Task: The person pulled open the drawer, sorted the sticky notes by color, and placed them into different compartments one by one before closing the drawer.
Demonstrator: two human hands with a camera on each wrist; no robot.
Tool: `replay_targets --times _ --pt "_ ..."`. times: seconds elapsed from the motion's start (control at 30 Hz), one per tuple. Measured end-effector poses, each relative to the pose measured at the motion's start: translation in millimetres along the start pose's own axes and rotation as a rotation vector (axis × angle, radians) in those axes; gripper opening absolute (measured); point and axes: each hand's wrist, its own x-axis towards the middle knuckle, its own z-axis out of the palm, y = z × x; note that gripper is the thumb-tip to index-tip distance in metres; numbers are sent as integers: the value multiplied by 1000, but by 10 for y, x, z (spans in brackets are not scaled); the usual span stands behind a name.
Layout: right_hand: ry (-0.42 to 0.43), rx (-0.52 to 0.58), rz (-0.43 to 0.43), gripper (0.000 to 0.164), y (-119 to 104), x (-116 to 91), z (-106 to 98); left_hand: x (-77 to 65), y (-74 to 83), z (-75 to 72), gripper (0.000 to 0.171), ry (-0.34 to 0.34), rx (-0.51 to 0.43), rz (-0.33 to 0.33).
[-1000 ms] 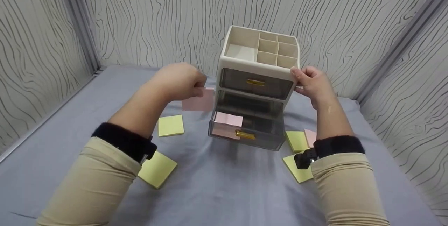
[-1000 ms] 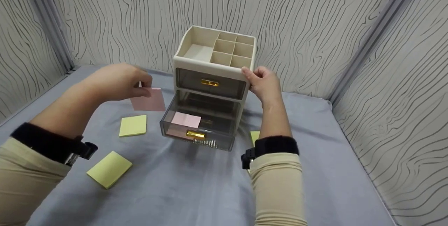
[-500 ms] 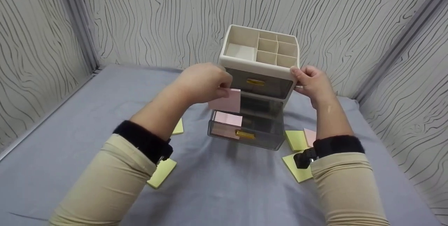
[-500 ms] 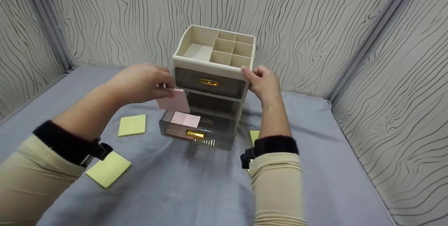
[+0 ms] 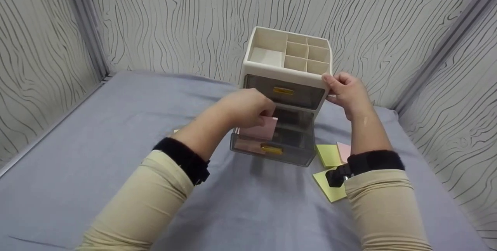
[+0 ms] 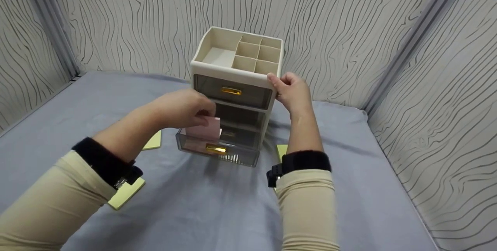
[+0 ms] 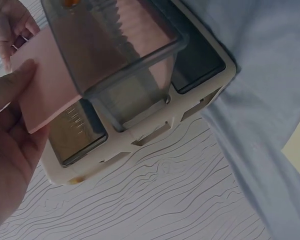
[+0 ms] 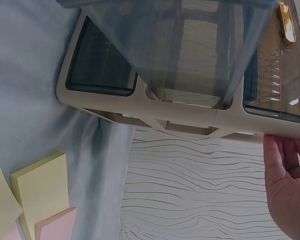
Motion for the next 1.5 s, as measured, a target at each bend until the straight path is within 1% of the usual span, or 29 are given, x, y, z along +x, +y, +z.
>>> replay_targets --times 0.1,0.2,0.33,0.6,0.67,0.77,0.9,1.0,1.07,1.17,1.27,1.37,1.5 --pt "0 1 -1 49 -7 2 -1 26 -14 48 10 -57 4 -10" --pt "0 1 -4 48 -14 3 1 48 -28 86 8 -98 6 -20" --pt "-1 -4 -4 47 -24 1 3 85 -31 136 7 -148 -3 -50" --pt "12 22 0 42 -32 -1 10 168 -24 246 12 -223 -16 -147" --pt "12 22 0 42 -35 -3 12 173 -26 267 13 -235 -11 -163" --pt "13 26 -2 41 -38 -3 13 175 -37 305 15 -240 -3 -168" --pt "17 34 -11 39 -34 0 13 188 -48 361 22 -233 -4 -188" --pt "20 36 -15 39 -30 0 10 209 -46 400 22 -230 -8 -215" --pt "22 34 -17 40 -27 -3 8 226 -43 426 21 -234 4 -222" --pt "23 30 -18 40 -20 -8 5 249 -37 463 24 -242 31 -217" --pt "21 31 -21 39 -14 -13 4 263 -34 489 21 -253 72 -211" --pt "21 26 -23 39 -8 -16 6 268 -29 495 16 -267 90 -211" --pt "22 16 -17 41 0 -18 6 267 -22 490 12 -272 47 -228"
